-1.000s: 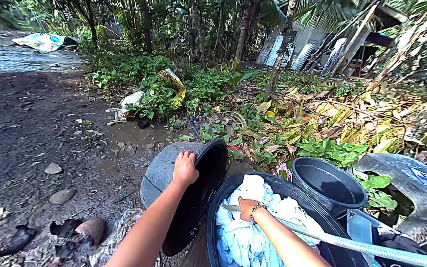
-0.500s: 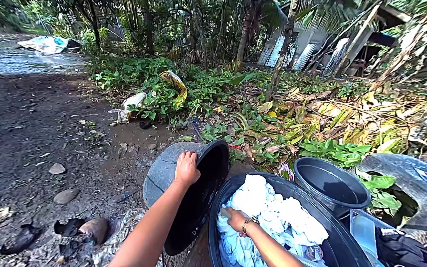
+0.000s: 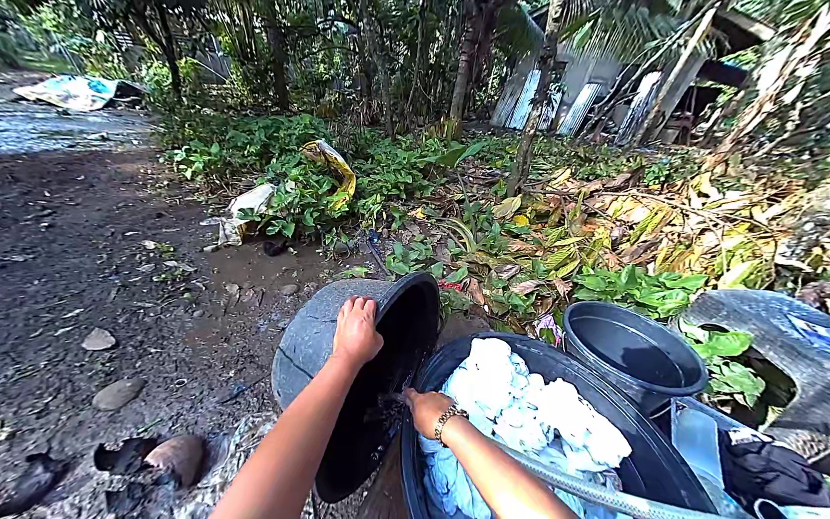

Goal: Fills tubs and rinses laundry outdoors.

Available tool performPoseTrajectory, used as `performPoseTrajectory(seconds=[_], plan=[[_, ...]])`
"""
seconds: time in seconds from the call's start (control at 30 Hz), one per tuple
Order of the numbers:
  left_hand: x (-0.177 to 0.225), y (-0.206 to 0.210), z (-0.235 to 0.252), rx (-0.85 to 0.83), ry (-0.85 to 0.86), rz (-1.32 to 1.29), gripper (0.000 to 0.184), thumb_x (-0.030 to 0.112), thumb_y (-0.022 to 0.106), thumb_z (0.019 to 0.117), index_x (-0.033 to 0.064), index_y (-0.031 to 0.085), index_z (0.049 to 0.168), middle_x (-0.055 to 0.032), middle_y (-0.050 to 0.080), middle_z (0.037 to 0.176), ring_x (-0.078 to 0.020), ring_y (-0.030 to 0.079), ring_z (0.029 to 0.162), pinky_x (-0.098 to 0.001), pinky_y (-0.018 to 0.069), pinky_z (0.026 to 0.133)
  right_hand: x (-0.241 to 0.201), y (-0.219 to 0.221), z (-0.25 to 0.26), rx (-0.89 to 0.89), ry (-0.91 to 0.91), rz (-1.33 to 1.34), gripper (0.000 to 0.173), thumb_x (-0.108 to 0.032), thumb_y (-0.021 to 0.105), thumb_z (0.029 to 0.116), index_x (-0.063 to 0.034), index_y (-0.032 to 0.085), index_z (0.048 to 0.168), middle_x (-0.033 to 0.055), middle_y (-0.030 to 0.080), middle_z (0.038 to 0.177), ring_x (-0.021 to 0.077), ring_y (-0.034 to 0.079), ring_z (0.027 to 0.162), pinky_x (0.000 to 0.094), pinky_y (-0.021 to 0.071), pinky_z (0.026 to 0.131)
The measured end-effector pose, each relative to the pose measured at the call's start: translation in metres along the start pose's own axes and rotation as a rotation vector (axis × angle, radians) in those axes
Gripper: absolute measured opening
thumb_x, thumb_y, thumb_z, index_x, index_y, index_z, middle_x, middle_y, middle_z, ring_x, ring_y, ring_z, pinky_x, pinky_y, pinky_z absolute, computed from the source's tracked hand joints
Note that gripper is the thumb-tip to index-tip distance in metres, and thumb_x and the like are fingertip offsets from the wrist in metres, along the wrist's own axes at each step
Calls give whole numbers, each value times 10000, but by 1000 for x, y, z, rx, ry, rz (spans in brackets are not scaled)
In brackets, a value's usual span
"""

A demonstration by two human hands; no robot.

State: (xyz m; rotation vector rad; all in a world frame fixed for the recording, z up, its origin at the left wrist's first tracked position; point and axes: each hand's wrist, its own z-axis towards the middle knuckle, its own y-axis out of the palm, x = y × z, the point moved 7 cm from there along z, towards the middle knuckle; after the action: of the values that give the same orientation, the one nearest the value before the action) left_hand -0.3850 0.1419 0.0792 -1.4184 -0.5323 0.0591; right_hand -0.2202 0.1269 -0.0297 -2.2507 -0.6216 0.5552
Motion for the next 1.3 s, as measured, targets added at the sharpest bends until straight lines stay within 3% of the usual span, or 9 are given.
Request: performPoseTrajectory(seconds=[0.17, 0.23, 0.37, 0.67, 1.1, 1.3], plan=[[0, 1, -1, -8, 0, 16, 617, 30, 686, 812, -4, 538, 1410, -176, 496, 1513, -361, 339, 1494, -511, 280, 1219, -7, 0, -1, -7, 13, -38, 543, -152, 460, 1059, -116, 339, 1587, 245, 584, 1429, 408, 558, 1348, 596, 444, 1091], [0, 1, -1, -10, -2, 22, 610, 23, 681, 813, -11, 539, 1405, -180, 500, 1509, -359, 343, 1492, -506, 280, 1219, -5, 0, 4, 13, -12, 5, 508, -179, 480, 1076, -127, 377, 1570, 247, 589, 1420, 418, 561, 1341, 602, 445, 1093], [-1, 0, -1, 9, -8, 16, 574, 20, 685, 808, -15, 566, 1369, -195, 532, 1468, -370, 381, 1466, -527, 325, 1190, -4, -6, 3, 128, -68, 115, 442, -247, 399, 1115, -172, 427, 1550, 233, 644, 1344, 414, 611, 1279, 593, 476, 1060], [-6, 0, 0, 49, -7, 5, 570, 14, 698, 811, -19, 577, 1367, -221, 534, 1457, -407, 404, 1438, -565, 349, 1162, -12, -17, -21, 222, -212, 213, 408, -285, 359, 1127, -146, 480, 1491, 234, 664, 1272, 411, 641, 1214, 578, 503, 1019], [-11, 0, 2, 71, -10, 13, 548, 4, 700, 807, -28, 598, 1345, -213, 469, 1528, -407, 381, 1455, -564, 335, 1174, -27, -2, -30, 153, -404, 200, 358, -244, 407, 1112, -104, 555, 1407, 232, 708, 1137, 414, 682, 1113, 593, 522, 955], [-12, 1, 2, 72, -16, 7, 538, 1, 704, 807, -26, 604, 1335, -205, 469, 1530, -404, 368, 1465, -554, 335, 1180, -34, 12, -29, 68, -418, 165, 351, -217, 413, 1104, -92, 578, 1388, 227, 706, 1163, 404, 674, 1136, 601, 511, 969]])
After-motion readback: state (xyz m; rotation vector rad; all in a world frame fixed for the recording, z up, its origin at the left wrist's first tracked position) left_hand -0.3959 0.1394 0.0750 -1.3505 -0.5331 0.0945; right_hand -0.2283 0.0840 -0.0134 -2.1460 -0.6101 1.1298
